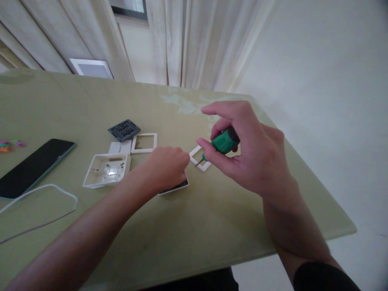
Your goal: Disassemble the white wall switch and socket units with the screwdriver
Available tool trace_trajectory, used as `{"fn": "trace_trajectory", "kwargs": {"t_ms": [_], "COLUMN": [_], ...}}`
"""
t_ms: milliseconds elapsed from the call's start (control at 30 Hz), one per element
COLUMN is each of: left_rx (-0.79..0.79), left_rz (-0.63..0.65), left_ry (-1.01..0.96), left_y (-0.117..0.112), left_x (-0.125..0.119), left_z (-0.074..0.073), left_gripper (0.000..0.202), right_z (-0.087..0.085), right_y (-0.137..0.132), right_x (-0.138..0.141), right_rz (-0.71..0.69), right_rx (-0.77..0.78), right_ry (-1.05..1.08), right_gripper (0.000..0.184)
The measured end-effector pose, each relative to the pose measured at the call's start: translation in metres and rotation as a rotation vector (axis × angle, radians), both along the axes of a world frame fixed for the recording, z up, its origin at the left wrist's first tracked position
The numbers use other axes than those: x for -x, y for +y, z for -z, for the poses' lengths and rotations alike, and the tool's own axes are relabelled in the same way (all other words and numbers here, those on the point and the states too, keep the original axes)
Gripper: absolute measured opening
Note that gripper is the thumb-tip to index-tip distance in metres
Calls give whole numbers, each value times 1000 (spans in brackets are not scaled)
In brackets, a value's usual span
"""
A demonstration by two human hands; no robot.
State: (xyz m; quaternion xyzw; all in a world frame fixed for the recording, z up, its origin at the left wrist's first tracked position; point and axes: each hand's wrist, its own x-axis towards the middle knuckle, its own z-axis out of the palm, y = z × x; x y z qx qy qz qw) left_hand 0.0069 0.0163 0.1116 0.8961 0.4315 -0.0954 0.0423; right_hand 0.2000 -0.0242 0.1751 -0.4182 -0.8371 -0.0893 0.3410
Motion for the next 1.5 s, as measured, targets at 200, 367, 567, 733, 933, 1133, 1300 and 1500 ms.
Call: {"fn": "trace_trajectory", "kwargs": {"t_ms": [200, 367, 567, 733, 933, 1133, 1300, 1500], "left_rx": [-5, 13, 35, 47, 85, 94, 95, 96], "left_rz": [-25, -38, -43, -14, -13, -74, -83, -53], "left_ry": [52, 81, 79, 67, 48, 28, 20, 37], "left_y": [-9, -15, -15, -12, -11, -12, -12, -6], "left_x": [-6, -11, -11, -4, -2, -6, -6, 0], "left_z": [0, -6, -8, -7, -8, -7, -5, -4], "left_gripper": [19, 19, 22, 23, 22, 14, 15, 22], "right_z": [2, 2, 0, 2, 3, 3, 2, 2], "right_y": [2, 1, 1, 2, 3, 2, 3, 4], "right_x": [-1, -1, 0, 0, 0, 0, 0, -2], "right_rz": [-21, -21, -18, -24, -26, -25, -38, -34], "right_rx": [-13, 9, 25, 14, 23, 3, 14, 18], "right_ry": [20, 25, 20, 24, 12, 11, 31, 32], "right_gripper": [36, 35, 37, 36, 39, 38, 36, 37]}}
